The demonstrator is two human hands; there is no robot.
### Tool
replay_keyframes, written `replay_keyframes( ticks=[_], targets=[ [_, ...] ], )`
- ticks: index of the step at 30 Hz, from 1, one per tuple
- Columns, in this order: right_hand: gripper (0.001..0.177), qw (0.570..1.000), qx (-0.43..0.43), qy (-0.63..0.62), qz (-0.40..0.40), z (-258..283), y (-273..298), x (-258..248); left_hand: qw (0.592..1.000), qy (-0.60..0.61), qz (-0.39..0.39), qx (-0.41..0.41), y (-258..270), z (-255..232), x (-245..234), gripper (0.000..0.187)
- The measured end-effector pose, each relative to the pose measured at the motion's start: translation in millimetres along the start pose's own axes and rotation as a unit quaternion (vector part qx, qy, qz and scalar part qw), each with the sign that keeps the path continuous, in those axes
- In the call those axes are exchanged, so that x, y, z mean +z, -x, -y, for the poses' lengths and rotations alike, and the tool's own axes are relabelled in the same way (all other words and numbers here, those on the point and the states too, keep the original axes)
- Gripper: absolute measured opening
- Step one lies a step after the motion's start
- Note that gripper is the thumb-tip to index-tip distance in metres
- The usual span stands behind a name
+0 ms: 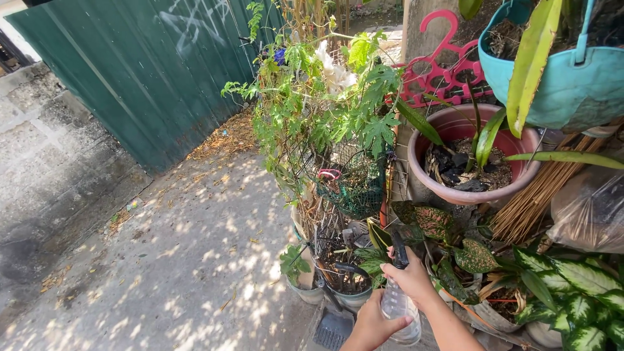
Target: Watering various potted plants using a spray bottle in an outdoor garden area
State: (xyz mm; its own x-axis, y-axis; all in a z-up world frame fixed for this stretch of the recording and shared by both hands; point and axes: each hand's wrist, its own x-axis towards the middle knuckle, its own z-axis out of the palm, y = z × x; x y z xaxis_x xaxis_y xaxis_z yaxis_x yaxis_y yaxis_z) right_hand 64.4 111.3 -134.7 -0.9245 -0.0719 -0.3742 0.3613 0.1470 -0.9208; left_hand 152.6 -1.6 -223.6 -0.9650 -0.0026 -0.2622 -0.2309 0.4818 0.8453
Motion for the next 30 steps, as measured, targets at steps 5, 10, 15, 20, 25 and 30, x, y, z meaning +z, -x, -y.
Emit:
replay_keyframes(
  ticks=[5,10,15,20,25,30],
  targets=[
    [0.022,0.999,-0.031,-0.02,-0.023,-21.5,-15.7,1.5,1.0,0.005,0.01,0.003,1.5,-1.1,-0.1,0.086],
    [0.025,0.999,-0.036,0.004,-0.017,-13.7,-12.5,-1.2,1.0,-0.013,0.009,0.005,-0.9,-6.0,-2.4,0.089],
    [0.024,0.999,-0.04,0.028,-0.021,-5.8,-7.5,-1.9,1.0,-0.009,0.008,0.005,-5.9,-2.8,1.8,0.096],
    [0.023,0.999,-0.033,0.029,-0.011,-2.0,-7.7,-1.9,1.0,-0.006,0.015,0.003,-3.4,-9.2,-2.4,0.09],
    [0.039,0.997,-0.015,0.077,0.015,1.2,-6.0,-2.4,1.0,0.004,0.025,-0.013,0.5,-15.7,-5.5,0.086],
    [0.024,0.999,-0.039,0.017,-0.034,-17.4,-20.4,0.0,0.999,-0.015,0.027,-0.016,2.4,-19.4,-8.6,0.082]
  ],
)
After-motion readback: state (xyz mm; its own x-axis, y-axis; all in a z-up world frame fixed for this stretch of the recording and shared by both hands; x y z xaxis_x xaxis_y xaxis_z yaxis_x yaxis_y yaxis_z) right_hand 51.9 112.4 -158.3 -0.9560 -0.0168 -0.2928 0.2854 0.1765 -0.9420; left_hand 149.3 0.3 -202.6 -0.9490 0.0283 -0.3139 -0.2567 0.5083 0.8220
